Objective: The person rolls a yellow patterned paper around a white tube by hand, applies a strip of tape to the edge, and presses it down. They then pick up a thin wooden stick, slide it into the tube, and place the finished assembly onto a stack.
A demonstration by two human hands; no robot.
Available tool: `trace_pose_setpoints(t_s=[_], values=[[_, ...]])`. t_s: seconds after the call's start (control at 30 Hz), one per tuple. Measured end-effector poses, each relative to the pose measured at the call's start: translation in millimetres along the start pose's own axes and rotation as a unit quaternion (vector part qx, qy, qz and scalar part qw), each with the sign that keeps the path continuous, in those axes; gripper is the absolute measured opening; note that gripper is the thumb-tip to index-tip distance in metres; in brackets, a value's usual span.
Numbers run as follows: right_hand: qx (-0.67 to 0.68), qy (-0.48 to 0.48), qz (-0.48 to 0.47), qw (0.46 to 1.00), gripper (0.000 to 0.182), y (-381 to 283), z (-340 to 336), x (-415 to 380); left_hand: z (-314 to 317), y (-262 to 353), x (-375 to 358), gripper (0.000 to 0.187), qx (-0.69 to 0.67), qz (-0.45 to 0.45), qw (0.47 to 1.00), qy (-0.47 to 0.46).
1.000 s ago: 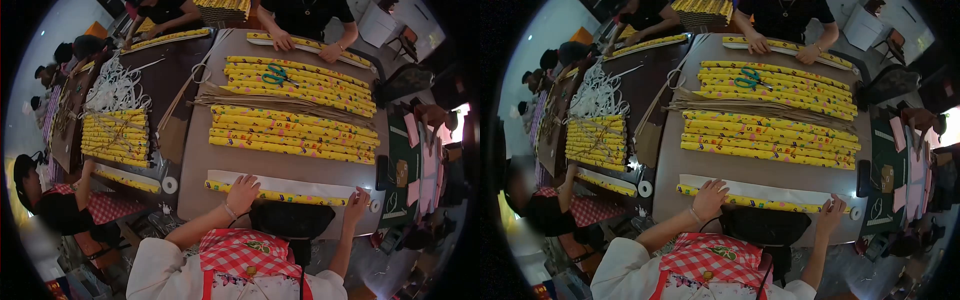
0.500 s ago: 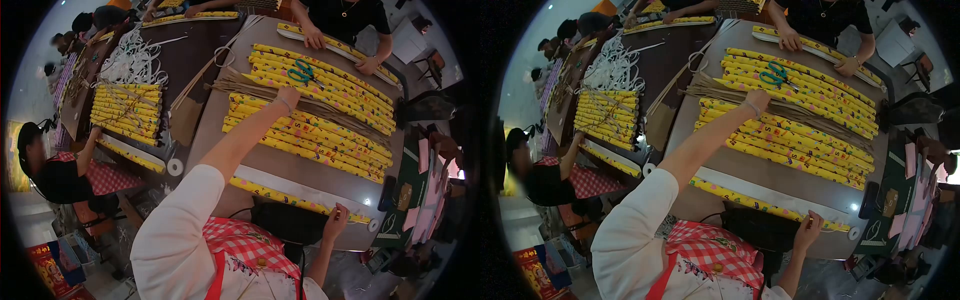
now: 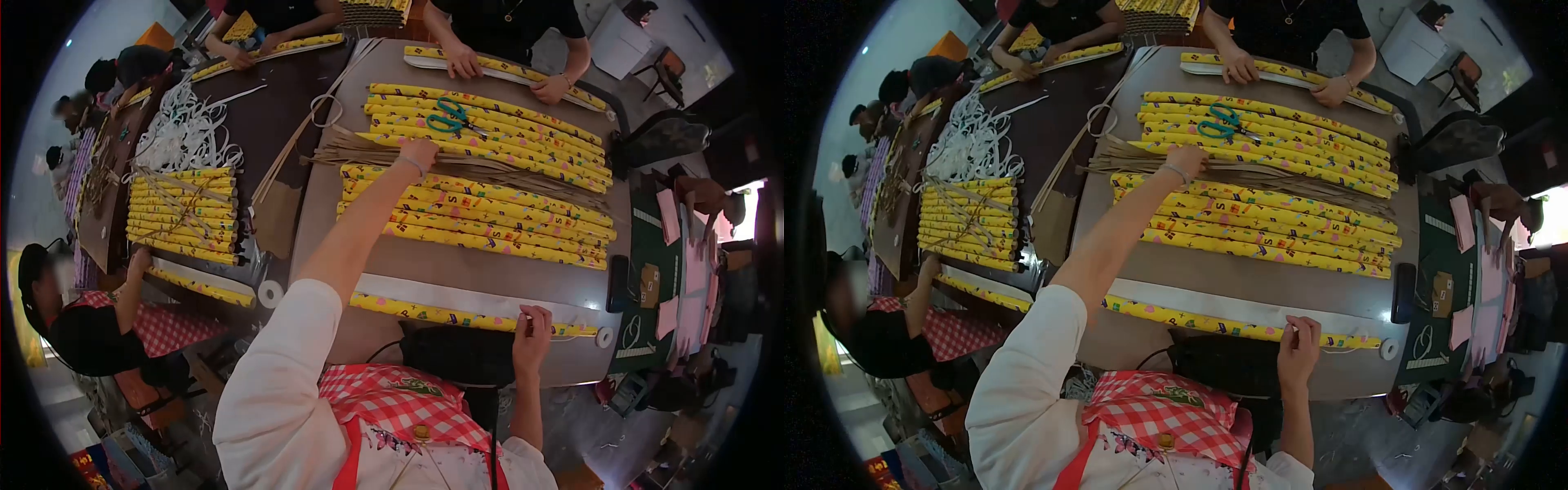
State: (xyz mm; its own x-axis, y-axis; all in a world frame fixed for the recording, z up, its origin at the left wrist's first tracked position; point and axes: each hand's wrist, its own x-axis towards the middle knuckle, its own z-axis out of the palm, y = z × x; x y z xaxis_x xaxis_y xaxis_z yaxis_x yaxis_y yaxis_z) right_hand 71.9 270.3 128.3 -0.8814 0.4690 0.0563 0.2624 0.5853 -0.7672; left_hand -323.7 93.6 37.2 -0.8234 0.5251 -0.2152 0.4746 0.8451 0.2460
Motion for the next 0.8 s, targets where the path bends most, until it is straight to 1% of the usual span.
trace_pose_setpoints(t_s=[0.07,0.1,0.17,0.23,0.3,0.37,0.43,0.47,0.53,0.57,0.6,0.67,0.7,0.73,0.77,0.8], values=[[-0.003,0.009,-0.058,0.998,0.012,-1.9,0.3,-10.9,-2.5,1.3,3.3,0.015,0.091,-0.028,0.994,-0.055],[-0.004,0.015,-0.055,0.998,0.012,1.7,-0.2,-17.6,-2.3,1.9,3.0,0.014,0.041,-0.051,0.997,-0.047],[0.006,0.022,-0.036,0.999,0.012,12.2,0.2,-32.6,-0.6,-3.0,1.8,0.014,0.034,-0.029,0.998,-0.032],[-0.002,0.022,-0.037,0.999,0.012,14.0,0.1,-42.9,-5.1,-5.9,2.4,0.014,0.027,-0.008,1.0,-0.014],[-0.014,0.019,-0.043,0.999,0.012,10.5,-1.9,-50.9,-12.6,0.4,-1.8,0.015,-0.006,-0.018,0.996,-0.092],[0.033,-0.005,0.02,0.999,0.012,2.1,-1.1,-58.7,-9.4,6.9,5.0,0.016,0.015,-0.015,0.994,-0.109],[0.036,-0.008,0.034,0.999,0.011,2.4,0.8,-66.9,14.5,1.2,18.3,0.015,0.142,-0.001,0.987,-0.079],[0.048,-0.011,0.035,0.998,0.011,3.8,1.7,-70.6,5.0,6.3,11.8,0.007,0.143,0.01,0.987,-0.071],[0.064,-0.01,0.04,0.997,0.011,7.3,3.2,-75.7,-9.8,14.7,-1.3,0.005,0.076,-0.014,0.995,-0.059],[0.062,-0.008,0.047,0.997,0.011,10.7,3.4,-78.5,-7.3,11.3,-2.1,0.006,0.101,0.012,0.995,-0.011],[0.052,-0.008,0.046,0.998,0.012,14.6,5.0,-80.4,0.6,0.5,3.6,0.006,0.101,0.018,0.995,-0.015],[0.042,-0.001,0.052,0.998,0.012,18.7,8.0,-80.5,12.5,-16.9,12.4,0.008,0.122,0.044,0.99,0.051],[0.031,-0.005,0.031,0.999,0.014,19.9,9.1,-76.5,2.5,-11.6,4.9,0.008,0.122,0.053,0.99,0.05],[0.021,-0.009,0.009,1.0,0.016,20.4,10.3,-69.2,-9.1,-8.3,-2.9,0.009,0.082,0.042,0.993,0.076],[0.024,-0.005,0.013,1.0,0.019,19.4,11.8,-57.7,-23.4,-4.4,-15.7,0.009,0.042,0.031,0.994,0.1],[0.027,-0.001,0.016,1.0,0.022,18.9,13.1,-40.9,-32.7,-7.2,-25.6,0.009,0.043,0.038,0.994,0.098]])
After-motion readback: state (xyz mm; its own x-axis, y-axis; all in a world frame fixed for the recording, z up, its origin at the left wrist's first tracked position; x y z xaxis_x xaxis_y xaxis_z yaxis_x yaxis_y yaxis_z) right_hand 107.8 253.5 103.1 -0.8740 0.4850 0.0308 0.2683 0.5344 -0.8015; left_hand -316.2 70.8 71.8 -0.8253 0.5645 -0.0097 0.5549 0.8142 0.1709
